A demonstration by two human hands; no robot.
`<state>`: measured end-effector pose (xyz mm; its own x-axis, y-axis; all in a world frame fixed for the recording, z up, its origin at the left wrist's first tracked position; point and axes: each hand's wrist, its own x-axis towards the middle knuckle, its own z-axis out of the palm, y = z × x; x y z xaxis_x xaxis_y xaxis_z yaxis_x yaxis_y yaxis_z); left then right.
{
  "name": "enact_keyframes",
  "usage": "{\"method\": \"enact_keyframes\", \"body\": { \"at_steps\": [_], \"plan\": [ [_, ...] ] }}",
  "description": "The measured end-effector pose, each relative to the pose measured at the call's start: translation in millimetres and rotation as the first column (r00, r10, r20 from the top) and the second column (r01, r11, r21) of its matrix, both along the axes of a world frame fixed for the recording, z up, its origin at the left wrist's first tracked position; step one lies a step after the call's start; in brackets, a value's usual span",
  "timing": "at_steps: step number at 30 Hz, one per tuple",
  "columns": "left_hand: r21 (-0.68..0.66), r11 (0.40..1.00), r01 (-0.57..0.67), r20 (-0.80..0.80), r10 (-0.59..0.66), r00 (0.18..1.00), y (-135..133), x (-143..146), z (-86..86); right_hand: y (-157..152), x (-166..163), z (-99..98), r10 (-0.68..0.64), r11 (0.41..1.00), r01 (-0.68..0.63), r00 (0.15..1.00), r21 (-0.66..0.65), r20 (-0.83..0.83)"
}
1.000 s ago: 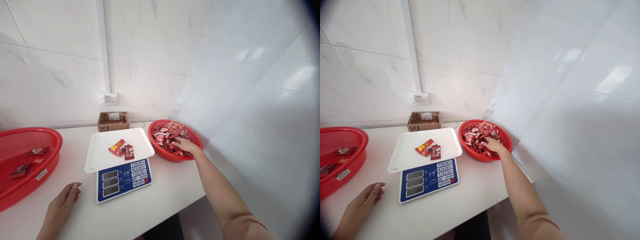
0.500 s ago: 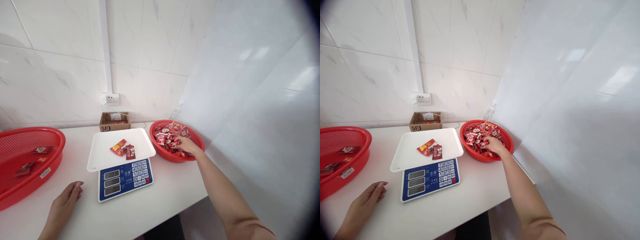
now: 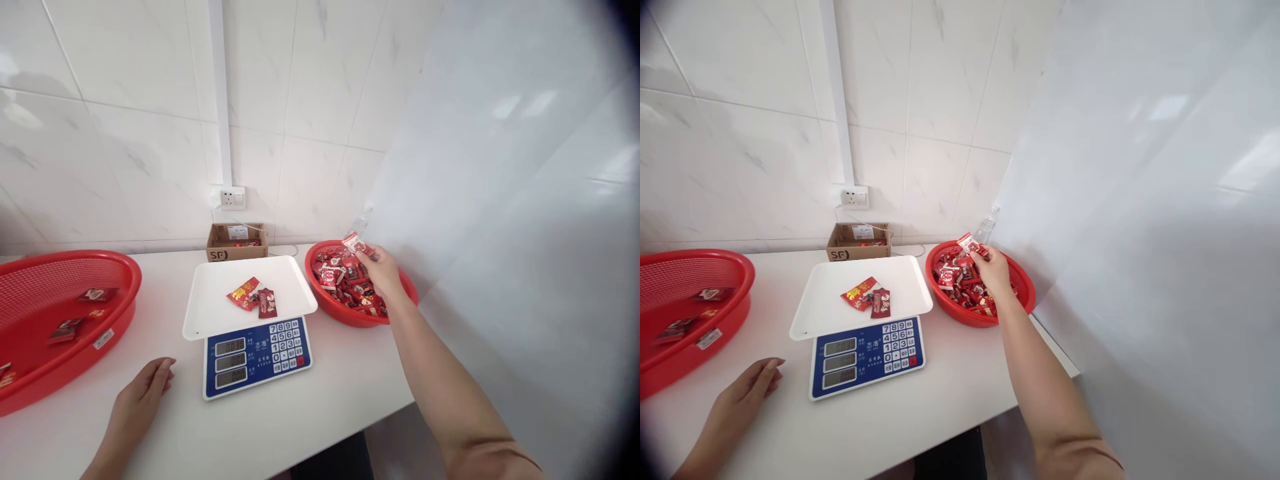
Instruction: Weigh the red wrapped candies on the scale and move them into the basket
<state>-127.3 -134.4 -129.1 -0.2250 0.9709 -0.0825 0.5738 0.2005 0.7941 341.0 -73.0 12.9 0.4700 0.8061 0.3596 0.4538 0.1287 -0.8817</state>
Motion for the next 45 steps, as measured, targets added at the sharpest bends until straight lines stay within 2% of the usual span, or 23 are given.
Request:
{"method": "enact_keyframes", "body": {
  "at_steps": [2,5,8,10,13,19,26,35,45],
  "plan": [
    [0.002,1.000,-0.005,0.013,0.005,1.000,-1.2,1.9,3.1,8.4,-23.6,-0.6,0.138,0.990,-0.137,0.976,0.018,-0.167],
    [0.032,0.999,-0.006,0.038,0.005,0.999,-4.5,5.8,10.1,22.2,-65.3,-5.8,0.304,0.948,-0.314,0.842,0.053,-0.446],
    [0.047,0.999,-0.013,0.070,0.010,0.997,-7.2,8.8,15.0,34.6,-105.6,-16.6,0.366,0.897,-0.438,0.664,0.058,-0.652],
    [0.053,0.998,-0.016,0.083,0.011,0.996,-7.9,9.3,15.6,40.9,-126.1,-24.6,0.350,0.876,-0.483,0.621,0.009,-0.701],
    [0.059,0.998,-0.016,0.086,0.011,0.996,-7.8,8.4,13.7,46.8,-142.8,-32.3,0.311,0.873,-0.484,0.654,-0.065,-0.690],
    [0.068,0.998,0.014,0.049,-0.017,0.999,-7.8,6.5,11.7,49.0,-138.0,-30.0,0.282,0.909,-0.414,0.702,-0.053,-0.654],
    [0.060,0.998,0.018,0.041,-0.021,0.999,-7.6,7.7,14.1,43.7,-129.8,-23.6,0.302,0.928,-0.366,0.637,0.067,-0.709],
    [0.072,0.997,0.028,0.030,-0.031,0.999,-10.0,8.9,14.8,35.7,-140.3,-19.0,0.328,0.894,-0.448,0.613,0.027,-0.719],
    [0.074,0.997,0.032,0.019,-0.034,0.999,-8.8,8.8,13.9,30.1,-135.3,-22.8,0.340,0.889,-0.456,0.618,0.029,-0.708]
  ]
}}
